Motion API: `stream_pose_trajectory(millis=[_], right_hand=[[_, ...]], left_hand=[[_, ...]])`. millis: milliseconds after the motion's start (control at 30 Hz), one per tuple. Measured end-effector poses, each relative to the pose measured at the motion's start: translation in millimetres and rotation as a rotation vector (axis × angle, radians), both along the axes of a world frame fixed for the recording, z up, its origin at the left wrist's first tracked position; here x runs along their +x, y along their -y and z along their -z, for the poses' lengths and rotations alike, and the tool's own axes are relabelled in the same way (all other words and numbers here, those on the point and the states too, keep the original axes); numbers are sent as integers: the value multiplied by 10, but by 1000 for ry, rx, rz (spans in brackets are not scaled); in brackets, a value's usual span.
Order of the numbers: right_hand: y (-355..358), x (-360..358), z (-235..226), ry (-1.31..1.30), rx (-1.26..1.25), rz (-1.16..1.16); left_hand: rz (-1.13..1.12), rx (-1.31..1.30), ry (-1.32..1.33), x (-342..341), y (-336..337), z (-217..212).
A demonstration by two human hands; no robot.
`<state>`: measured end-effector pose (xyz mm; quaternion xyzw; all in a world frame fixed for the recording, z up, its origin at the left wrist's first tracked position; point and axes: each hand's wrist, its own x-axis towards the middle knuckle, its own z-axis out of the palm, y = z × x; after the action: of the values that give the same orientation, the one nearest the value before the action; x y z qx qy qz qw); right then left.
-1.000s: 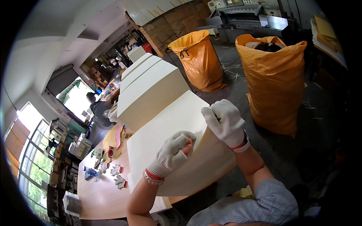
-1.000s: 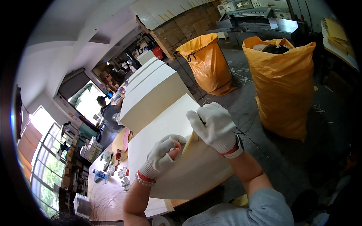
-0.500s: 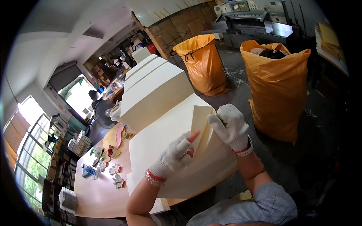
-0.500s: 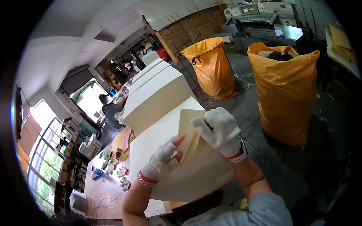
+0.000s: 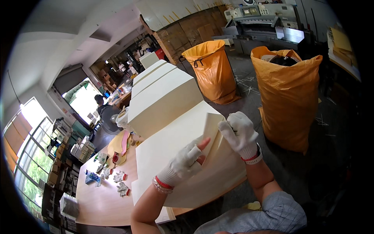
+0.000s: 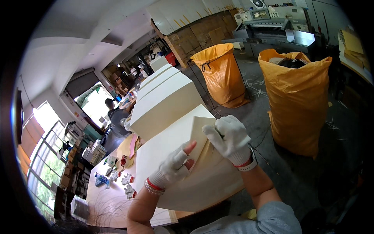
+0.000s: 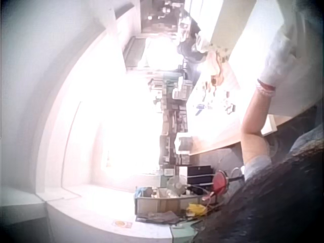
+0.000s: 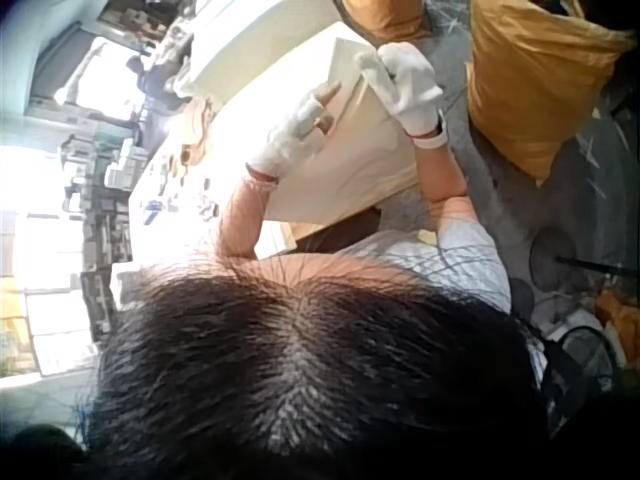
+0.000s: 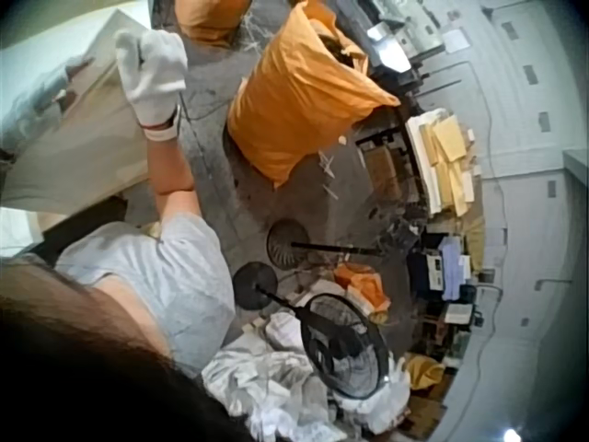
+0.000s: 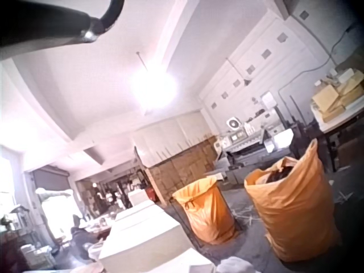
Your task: The person stands at a wooden table in a workshop and repeatedly picks up individual white sheets of paper from a large stack. They place each sheet onto a separate, smaller stack on the table, one by one. The person wears white gloves and handles the paper carefully to maintain alignment.
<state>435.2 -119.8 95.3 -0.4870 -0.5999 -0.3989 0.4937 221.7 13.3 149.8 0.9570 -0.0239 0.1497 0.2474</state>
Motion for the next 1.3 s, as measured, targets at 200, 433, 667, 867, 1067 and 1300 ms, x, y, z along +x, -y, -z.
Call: stream_pose_trajectory(millis=[200, 433, 667, 867, 1067, 1300], right_hand=[[-18, -9, -1, 38, 43, 56], [-7, 4, -29, 97, 108, 53], [34, -68, -88, 34, 19, 90], [-31, -37, -33, 41, 120, 87], [74, -22, -74, 80, -54, 54], [-11, -35, 6, 35, 59, 84]], left_hand=[[-16, -108, -59, 56, 64, -24], [-39, -226, -13, 42, 152, -84], [28, -79, -98, 54, 67, -93], [-21, -170, -44, 51, 99, -54], [49, -47, -21, 37, 54, -13], [-48, -207, -100, 45, 109, -29]])
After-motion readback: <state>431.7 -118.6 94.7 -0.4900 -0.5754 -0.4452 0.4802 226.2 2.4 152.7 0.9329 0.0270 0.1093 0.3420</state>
